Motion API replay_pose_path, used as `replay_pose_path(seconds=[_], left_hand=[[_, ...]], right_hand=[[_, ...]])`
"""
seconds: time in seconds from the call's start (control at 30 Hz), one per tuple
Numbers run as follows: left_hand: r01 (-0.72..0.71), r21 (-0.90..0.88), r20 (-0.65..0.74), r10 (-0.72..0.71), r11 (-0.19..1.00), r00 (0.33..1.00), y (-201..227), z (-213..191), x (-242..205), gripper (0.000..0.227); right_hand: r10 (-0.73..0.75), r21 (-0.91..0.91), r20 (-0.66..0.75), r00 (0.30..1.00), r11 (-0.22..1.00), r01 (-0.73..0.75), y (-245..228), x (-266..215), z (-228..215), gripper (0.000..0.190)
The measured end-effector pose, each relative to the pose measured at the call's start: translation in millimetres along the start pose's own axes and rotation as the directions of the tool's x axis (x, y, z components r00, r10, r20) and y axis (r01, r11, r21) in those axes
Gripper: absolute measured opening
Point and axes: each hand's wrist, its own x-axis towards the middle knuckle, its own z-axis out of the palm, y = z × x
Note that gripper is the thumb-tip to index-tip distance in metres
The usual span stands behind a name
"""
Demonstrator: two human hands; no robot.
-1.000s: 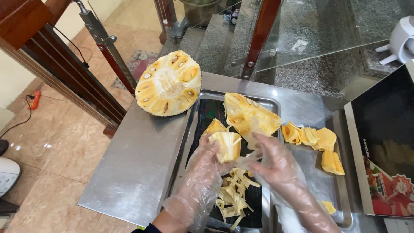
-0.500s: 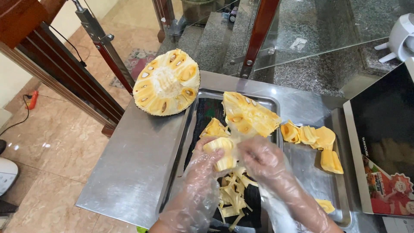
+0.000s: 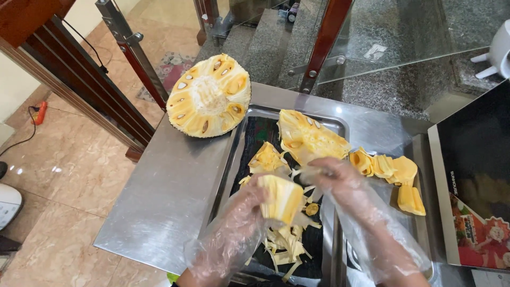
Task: Manually separating jackfruit bulbs from the core and skin using hands and a knife
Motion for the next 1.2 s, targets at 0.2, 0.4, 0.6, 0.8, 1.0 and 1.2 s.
replay_pose_path(seconds=[0.2,0.4,0.6,0.8,1.0,1.2], left_hand=[[-0.129,-0.121,-0.189,0.105,0.984,0.976,-11,-20,19,0.051],[-0.245,-0.287,-0.390,0.120,0.926,0.913,-10,-3,26,0.035],[-0.256,-0.175,-0.224,0.215,0.950,0.951,0,17,14,0.057],[-0.349,-0.017,-0.185,0.340,0.937,0.922,-1,25,10,0.086],[-0.513,0.070,-0.172,0.516,0.856,0.839,-13,16,17,0.095],[-0.394,-0.072,-0.250,0.366,0.916,0.897,-9,11,16,0.068]], right_hand=[[0.053,-0.021,0.407,0.912,0.999,-0.048,18,-7,20,0.092],[-0.420,-0.349,0.122,0.899,0.830,0.435,96,19,34,0.034],[-0.236,-0.295,0.004,0.972,0.928,0.227,38,-17,17,0.036],[-0.084,-0.386,0.086,0.993,0.916,0.110,43,-12,13,0.064],[-0.588,-0.364,0.032,0.808,0.746,0.557,57,-10,24,0.032],[-0.365,-0.402,0.086,0.927,0.838,0.368,74,-1,23,0.031]])
